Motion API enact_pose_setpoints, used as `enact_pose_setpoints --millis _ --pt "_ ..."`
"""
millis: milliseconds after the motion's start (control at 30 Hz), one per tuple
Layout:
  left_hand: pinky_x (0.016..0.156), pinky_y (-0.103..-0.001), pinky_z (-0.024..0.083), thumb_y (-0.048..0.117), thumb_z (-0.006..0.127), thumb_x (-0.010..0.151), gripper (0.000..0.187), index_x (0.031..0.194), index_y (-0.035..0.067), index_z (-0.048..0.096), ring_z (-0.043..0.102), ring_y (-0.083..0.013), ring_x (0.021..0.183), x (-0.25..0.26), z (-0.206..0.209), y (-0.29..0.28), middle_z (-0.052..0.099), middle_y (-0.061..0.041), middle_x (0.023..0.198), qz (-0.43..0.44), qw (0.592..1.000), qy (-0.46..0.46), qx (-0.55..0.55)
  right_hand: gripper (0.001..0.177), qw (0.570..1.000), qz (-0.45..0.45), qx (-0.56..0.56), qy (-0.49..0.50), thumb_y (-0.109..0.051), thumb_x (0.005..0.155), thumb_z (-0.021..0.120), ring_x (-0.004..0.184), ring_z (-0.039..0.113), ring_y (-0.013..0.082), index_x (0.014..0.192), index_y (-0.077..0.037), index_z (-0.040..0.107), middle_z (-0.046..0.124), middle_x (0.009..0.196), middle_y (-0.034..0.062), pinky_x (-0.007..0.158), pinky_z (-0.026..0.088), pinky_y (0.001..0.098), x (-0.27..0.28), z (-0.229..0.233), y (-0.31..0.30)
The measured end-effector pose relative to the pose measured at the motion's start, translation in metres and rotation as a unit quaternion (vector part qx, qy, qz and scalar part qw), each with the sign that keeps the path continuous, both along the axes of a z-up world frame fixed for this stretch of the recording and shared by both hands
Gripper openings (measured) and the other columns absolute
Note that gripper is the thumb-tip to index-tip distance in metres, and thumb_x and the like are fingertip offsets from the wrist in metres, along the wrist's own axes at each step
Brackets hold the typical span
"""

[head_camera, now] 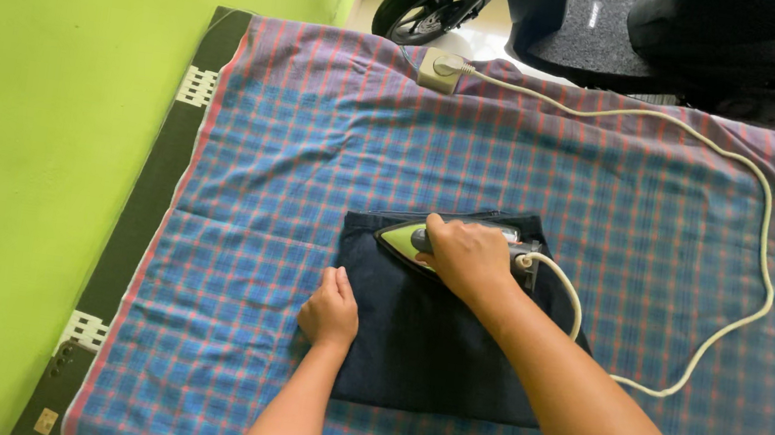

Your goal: The person irons a pair of dark denim jeans on a plaid-covered surface. They smooth the fabric, use an electric iron to press the front and back sections, and fold the jeans into a neat stack. The person then places the folded jeans on a nearby chair and picks up a pair of grey shorts.

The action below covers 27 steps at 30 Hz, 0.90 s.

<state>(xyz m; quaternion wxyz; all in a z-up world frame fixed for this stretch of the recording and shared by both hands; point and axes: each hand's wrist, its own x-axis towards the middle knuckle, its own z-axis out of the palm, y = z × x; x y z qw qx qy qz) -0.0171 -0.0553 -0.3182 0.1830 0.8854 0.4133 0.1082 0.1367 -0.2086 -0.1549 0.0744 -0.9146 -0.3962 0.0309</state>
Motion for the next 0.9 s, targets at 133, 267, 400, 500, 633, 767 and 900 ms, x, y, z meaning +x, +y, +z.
enact_pose_setpoints --millis 133,267,400,500,633,767,900 --pt "0.062 -0.061 0.050 0.046 0.039 0.105 0.038 0.094 0.017 0.061 0.068 -0.0472 0.071 0.001 0.013 0.004 0.074 -0.015 0.078 -0.025 0.998 0.028 -0.043 0.043 0.997 -0.064 -0.017 0.028 -0.047 0.084 0.077 0.076 0.073 0.0354 0.095 -0.010 0.059 0.074 0.081 0.0120 0.062 0.054 0.0480 -0.005 0.002 -0.007" --pt "0.066 -0.061 0.051 0.047 0.037 0.104 0.039 0.096 0.017 0.061 0.069 -0.0478 0.077 0.004 0.020 0.008 0.075 -0.015 0.084 -0.045 0.995 0.045 -0.082 0.047 0.977 -0.198 -0.048 0.059 -0.049 0.083 0.077 0.077 0.074 0.0357 0.101 -0.010 0.060 0.075 0.086 0.0141 0.063 0.057 0.0476 -0.016 0.009 -0.031" --pt "0.073 -0.060 0.051 0.052 0.035 0.104 0.044 0.102 0.017 0.061 0.068 -0.0481 0.088 0.007 0.018 0.016 0.075 -0.019 0.093 -0.058 0.985 0.075 -0.142 0.048 0.974 -0.223 -0.041 0.019 -0.053 0.084 0.075 0.077 0.074 0.0358 0.100 -0.010 0.062 0.075 0.085 0.0141 0.065 0.057 0.0476 -0.022 0.014 -0.034" --pt "0.077 -0.059 0.048 0.050 0.039 0.107 0.048 0.098 0.010 0.063 0.064 -0.0500 0.096 -0.004 0.009 0.029 0.072 -0.023 0.099 -0.111 0.971 0.008 -0.212 0.048 0.975 -0.217 -0.033 0.034 -0.057 0.087 0.072 0.075 0.073 0.0365 0.096 -0.011 0.064 0.075 0.082 0.0145 0.063 0.056 0.0492 -0.026 0.021 -0.033" --pt "0.069 -0.051 0.051 0.045 0.066 0.092 0.045 0.097 0.001 0.060 0.064 -0.0457 0.082 -0.037 0.006 0.032 0.068 -0.026 0.088 -0.223 0.931 -0.093 -0.273 0.047 0.983 -0.179 0.042 0.021 -0.060 0.086 0.071 0.072 0.073 0.0359 0.090 -0.013 0.066 0.074 0.078 0.0137 0.062 0.056 0.0489 -0.046 0.033 -0.019" --pt "0.065 -0.046 0.049 0.039 0.073 0.089 0.044 0.088 -0.002 0.057 0.059 -0.0401 0.069 -0.046 0.005 0.033 0.064 -0.023 0.076 -0.231 0.918 -0.072 -0.316 0.047 0.986 -0.160 0.036 0.000 -0.055 0.081 0.076 0.071 0.072 0.0374 0.096 -0.013 0.063 0.074 0.079 0.0149 0.061 0.056 0.0488 -0.066 0.015 0.032" --pt "0.065 -0.046 0.048 0.036 0.070 0.090 0.038 0.091 0.001 0.059 0.061 -0.0395 0.069 -0.042 0.012 0.033 0.065 -0.022 0.076 -0.224 0.903 -0.047 -0.364 0.042 0.981 -0.187 0.044 0.009 -0.047 0.084 0.077 0.073 0.073 0.0379 0.098 -0.010 0.061 0.075 0.081 0.0141 0.063 0.056 0.0492 -0.062 0.001 0.067"
